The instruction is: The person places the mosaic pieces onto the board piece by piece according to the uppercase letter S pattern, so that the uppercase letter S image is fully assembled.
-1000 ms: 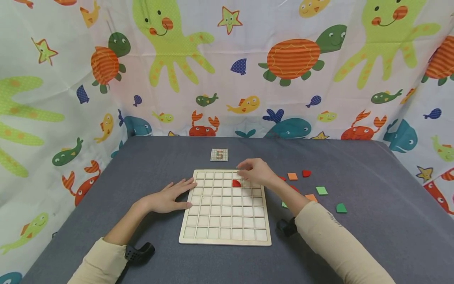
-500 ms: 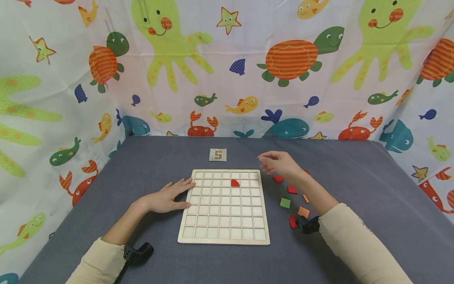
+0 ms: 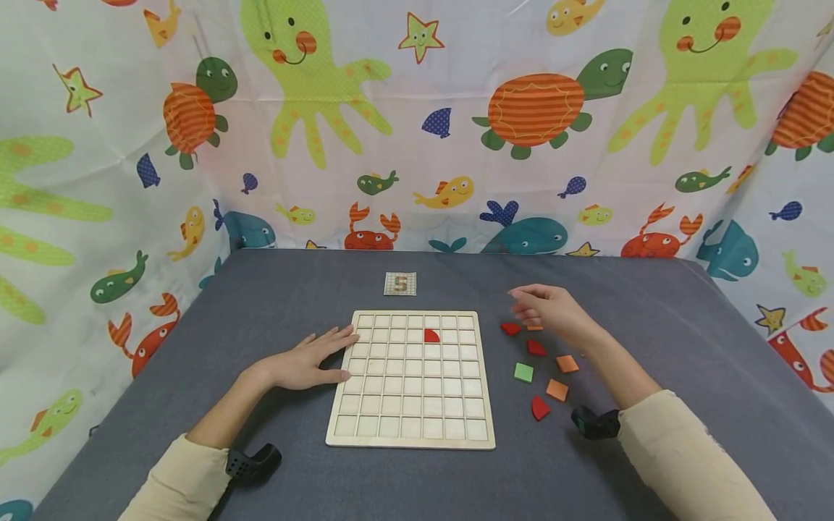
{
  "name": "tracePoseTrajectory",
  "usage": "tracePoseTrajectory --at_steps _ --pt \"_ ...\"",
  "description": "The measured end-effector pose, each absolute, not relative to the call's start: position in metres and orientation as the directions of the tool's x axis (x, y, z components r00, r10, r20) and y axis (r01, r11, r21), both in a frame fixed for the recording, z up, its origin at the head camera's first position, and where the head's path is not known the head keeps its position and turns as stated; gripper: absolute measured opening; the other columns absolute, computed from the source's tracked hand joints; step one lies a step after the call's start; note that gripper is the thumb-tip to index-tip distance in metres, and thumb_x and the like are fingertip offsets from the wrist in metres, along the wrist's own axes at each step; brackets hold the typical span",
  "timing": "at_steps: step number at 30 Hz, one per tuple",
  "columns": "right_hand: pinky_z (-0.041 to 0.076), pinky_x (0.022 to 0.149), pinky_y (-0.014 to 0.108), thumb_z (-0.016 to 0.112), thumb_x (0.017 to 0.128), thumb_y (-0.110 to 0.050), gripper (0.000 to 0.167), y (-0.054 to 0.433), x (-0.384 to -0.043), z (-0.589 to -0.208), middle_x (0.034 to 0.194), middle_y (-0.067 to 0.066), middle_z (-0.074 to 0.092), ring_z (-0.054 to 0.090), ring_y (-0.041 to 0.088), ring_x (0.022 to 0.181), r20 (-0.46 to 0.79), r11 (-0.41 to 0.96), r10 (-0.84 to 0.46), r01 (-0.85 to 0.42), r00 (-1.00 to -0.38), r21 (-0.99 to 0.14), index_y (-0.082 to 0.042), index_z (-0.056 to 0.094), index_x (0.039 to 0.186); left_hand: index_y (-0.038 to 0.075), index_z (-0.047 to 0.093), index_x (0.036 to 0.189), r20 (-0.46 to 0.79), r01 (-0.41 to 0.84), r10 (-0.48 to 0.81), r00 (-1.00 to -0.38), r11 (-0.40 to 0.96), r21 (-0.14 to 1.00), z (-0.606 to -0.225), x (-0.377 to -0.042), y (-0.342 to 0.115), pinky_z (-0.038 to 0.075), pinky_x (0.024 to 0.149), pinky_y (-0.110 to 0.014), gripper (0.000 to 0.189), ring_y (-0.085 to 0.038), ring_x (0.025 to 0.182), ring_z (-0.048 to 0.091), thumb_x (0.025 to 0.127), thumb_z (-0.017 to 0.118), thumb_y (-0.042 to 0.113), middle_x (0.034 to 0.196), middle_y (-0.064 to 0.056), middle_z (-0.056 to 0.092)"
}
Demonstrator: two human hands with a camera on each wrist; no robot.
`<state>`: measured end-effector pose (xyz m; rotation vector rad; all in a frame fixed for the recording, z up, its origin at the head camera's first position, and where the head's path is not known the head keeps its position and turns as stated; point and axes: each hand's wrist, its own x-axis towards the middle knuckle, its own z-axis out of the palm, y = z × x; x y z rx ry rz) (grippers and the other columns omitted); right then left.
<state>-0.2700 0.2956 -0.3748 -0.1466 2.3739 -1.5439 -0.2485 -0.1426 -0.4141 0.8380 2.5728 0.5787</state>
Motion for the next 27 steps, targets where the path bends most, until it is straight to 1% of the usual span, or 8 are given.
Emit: tracePoseTrajectory --at_steps 2,8,10,13,15,18,22,27 --pt "0.047 0.092 0.040 0.045 0.102 -0.033 0.059 0.301 -0.269 -0.378 0.129 0.031 0.047 0.055 0.032 0.111 -0.202 0.407 -0.242 0.090 -0.949 -0.909 0.008 0.034 0.143 0.009 0.025 0.152 -0.215 0.469 0.622 -0.753 0.737 0.488 -0.414 -0.249 -0.143 0.003 0.109 -0.059 0.072 -0.033 0.143 0.006 0.095 0.055 0.042 0.157 -0.010 0.015" --pt "0.048 0.090 0.032 0.044 0.103 -0.034 0.060 0.321 -0.263 -0.385 0.130 0.026 0.049 0.059 0.020 0.105 -0.252 0.427 -0.235 0.133 -0.939 -0.895 0.008 0.031 0.144 0.009 0.024 0.152 -0.208 0.476 0.633 -0.746 0.724 0.499 -0.415 -0.249 -0.142 0.003 0.109 -0.059 0.071 -0.034 0.143 0.005 0.096 0.055 0.041 0.157 -0.010 0.014" --pt "0.048 0.090 0.032 0.044 0.103 -0.034 0.061 0.327 -0.260 -0.387 0.132 0.027 0.048 0.058 0.021 0.107 -0.267 0.436 -0.242 0.141 -0.933 -0.889 0.009 0.030 0.144 0.009 0.024 0.152 -0.208 0.475 0.634 -0.745 0.722 0.502 -0.415 -0.250 -0.142 0.003 0.109 -0.059 0.071 -0.034 0.143 0.005 0.096 0.055 0.041 0.157 -0.010 0.014" --pt "0.048 0.090 0.033 0.044 0.103 -0.034 0.062 0.335 -0.256 -0.390 0.134 0.030 0.045 0.055 0.028 0.113 -0.276 0.453 -0.260 0.135 -0.925 -0.881 0.011 0.029 0.143 0.009 0.024 0.152 -0.209 0.473 0.633 -0.746 0.724 0.502 -0.415 -0.250 -0.142 0.003 0.109 -0.059 0.072 -0.033 0.143 0.005 0.096 0.055 0.041 0.157 -0.010 0.014" --pt "0.048 0.090 0.034 0.045 0.102 -0.034 0.062 0.339 -0.253 -0.392 0.134 0.030 0.045 0.054 0.030 0.115 -0.284 0.469 -0.262 0.136 -0.922 -0.873 0.012 0.030 0.142 0.009 0.024 0.152 -0.209 0.473 0.632 -0.746 0.724 0.501 -0.415 -0.251 -0.142 0.003 0.109 -0.059 0.071 -0.033 0.143 0.005 0.096 0.055 0.041 0.157 -0.010 0.014" --pt "0.049 0.088 0.033 0.046 0.102 -0.035 0.063 0.345 -0.250 -0.395 0.131 0.029 0.048 0.056 0.028 0.112 -0.293 0.499 -0.253 0.135 -0.922 -0.856 0.012 0.032 0.142 0.009 0.025 0.152 -0.208 0.473 0.633 -0.745 0.723 0.504 -0.416 -0.251 -0.142 0.003 0.108 -0.060 0.072 -0.034 0.143 0.005 0.096 0.055 0.041 0.157 -0.011 0.014" --pt "0.051 0.085 0.030 0.048 0.101 -0.036 0.063 0.351 -0.245 -0.397 0.126 0.025 0.054 0.060 0.021 0.104 -0.295 0.525 -0.248 0.128 -0.923 -0.841 0.012 0.034 0.140 0.009 0.024 0.152 -0.207 0.473 0.633 -0.746 0.723 0.503 -0.417 -0.251 -0.143 0.002 0.108 -0.060 0.072 -0.034 0.143 0.005 0.096 0.055 0.041 0.157 -0.011 0.014" --pt "0.051 0.082 0.028 0.048 0.101 -0.034 0.061 0.358 -0.240 -0.399 0.124 0.025 0.055 0.060 0.019 0.100 -0.281 0.541 -0.265 0.100 -0.922 -0.835 0.013 0.035 0.139 0.010 0.024 0.152 -0.211 0.470 0.627 -0.750 0.729 0.497 -0.418 -0.251 -0.144 0.003 0.109 -0.059 0.072 -0.033 0.143 0.004 0.096 0.055 0.043 0.158 -0.010 0.013"
